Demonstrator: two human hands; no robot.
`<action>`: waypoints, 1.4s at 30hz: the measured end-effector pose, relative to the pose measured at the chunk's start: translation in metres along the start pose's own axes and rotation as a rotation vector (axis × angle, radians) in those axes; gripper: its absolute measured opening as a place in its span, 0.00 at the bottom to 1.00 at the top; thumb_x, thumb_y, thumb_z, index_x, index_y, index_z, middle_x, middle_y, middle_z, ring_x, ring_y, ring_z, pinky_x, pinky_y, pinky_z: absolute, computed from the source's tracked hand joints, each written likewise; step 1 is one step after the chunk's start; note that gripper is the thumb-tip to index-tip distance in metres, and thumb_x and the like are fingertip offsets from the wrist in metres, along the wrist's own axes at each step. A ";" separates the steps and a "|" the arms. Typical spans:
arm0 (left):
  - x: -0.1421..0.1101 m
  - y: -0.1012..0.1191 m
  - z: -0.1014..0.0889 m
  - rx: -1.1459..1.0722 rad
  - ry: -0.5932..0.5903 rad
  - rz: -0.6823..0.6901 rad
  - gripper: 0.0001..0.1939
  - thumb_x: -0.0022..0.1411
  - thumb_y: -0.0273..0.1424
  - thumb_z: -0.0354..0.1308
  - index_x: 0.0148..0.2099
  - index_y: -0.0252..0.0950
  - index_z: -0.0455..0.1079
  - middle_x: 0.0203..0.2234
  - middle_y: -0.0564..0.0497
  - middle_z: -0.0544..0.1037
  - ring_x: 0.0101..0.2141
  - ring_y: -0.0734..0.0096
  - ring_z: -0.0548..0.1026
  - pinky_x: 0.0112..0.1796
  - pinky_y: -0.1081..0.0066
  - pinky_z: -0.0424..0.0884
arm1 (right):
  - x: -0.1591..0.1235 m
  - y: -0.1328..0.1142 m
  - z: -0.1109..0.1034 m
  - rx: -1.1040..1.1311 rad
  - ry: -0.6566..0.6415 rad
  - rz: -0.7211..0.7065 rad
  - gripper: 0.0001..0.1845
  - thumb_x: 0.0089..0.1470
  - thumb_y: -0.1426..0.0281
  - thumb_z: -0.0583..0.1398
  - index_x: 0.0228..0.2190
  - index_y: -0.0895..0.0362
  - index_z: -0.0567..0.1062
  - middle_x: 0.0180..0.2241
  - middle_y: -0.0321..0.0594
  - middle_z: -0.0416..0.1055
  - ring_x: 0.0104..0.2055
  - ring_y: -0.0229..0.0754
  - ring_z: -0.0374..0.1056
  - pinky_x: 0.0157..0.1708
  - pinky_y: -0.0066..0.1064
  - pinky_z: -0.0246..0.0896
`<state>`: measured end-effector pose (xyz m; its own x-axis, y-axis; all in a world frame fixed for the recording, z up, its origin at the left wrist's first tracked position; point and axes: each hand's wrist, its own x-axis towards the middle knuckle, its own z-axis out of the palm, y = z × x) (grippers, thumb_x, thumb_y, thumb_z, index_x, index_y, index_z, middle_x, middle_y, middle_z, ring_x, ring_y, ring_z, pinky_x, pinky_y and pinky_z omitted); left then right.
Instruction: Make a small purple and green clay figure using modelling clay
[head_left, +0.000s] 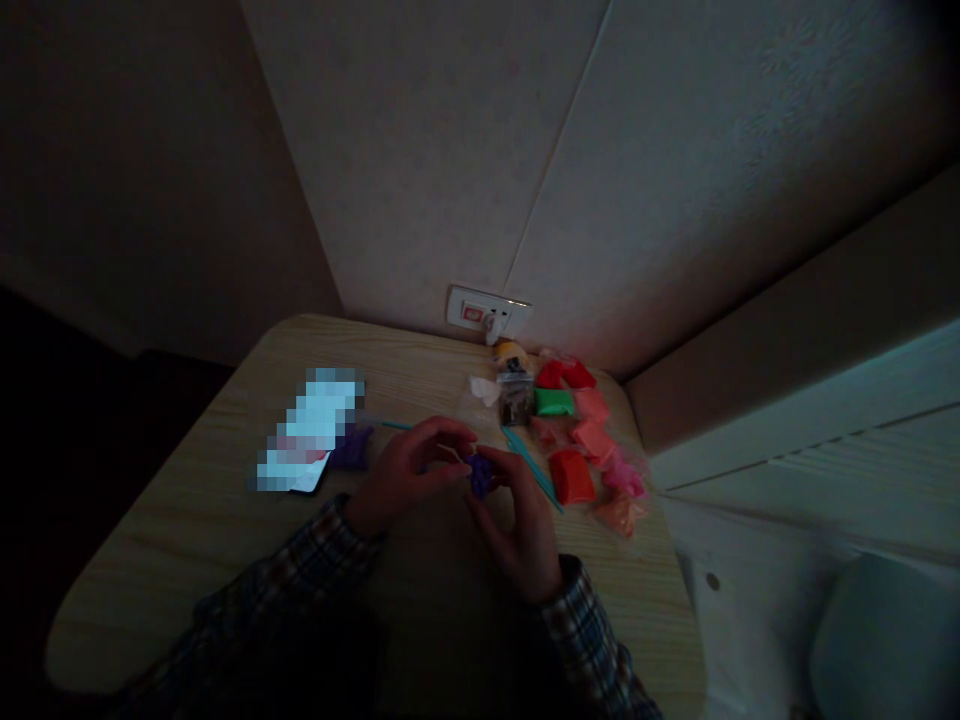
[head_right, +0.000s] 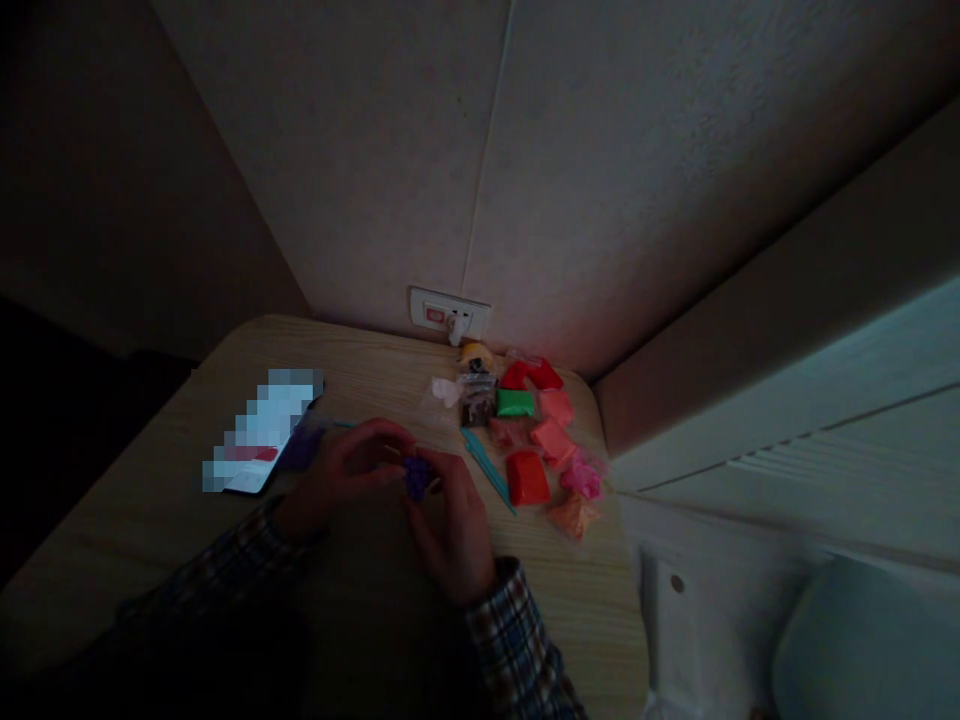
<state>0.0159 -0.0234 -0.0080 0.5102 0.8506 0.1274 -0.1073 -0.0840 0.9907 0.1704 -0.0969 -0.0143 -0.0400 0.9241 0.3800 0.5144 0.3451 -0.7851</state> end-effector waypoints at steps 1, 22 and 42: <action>0.000 0.000 0.000 0.000 0.004 0.000 0.11 0.54 0.32 0.63 0.41 0.36 0.70 0.33 0.50 0.75 0.36 0.68 0.75 0.38 0.67 0.74 | 0.000 0.000 0.000 -0.002 0.001 -0.001 0.22 0.55 0.74 0.57 0.52 0.53 0.62 0.45 0.44 0.69 0.41 0.43 0.67 0.37 0.35 0.67; 0.003 -0.003 0.000 -0.036 0.045 -0.054 0.10 0.55 0.33 0.62 0.39 0.36 0.70 0.34 0.49 0.78 0.37 0.66 0.77 0.41 0.67 0.74 | 0.000 0.002 0.001 -0.028 -0.009 -0.004 0.22 0.55 0.72 0.58 0.52 0.53 0.62 0.44 0.44 0.69 0.42 0.45 0.67 0.39 0.37 0.68; 0.004 0.013 -0.014 0.454 0.228 0.027 0.08 0.58 0.31 0.53 0.37 0.34 0.70 0.32 0.48 0.77 0.32 0.67 0.76 0.35 0.69 0.74 | -0.003 0.022 0.005 -0.364 -0.147 0.080 0.23 0.47 0.64 0.65 0.45 0.54 0.68 0.52 0.49 0.61 0.53 0.54 0.60 0.49 0.51 0.60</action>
<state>0.0051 -0.0139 0.0045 0.3072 0.9325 0.1898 0.2892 -0.2815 0.9149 0.1775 -0.0914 -0.0350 -0.0966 0.9684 0.2299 0.7899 0.2151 -0.5742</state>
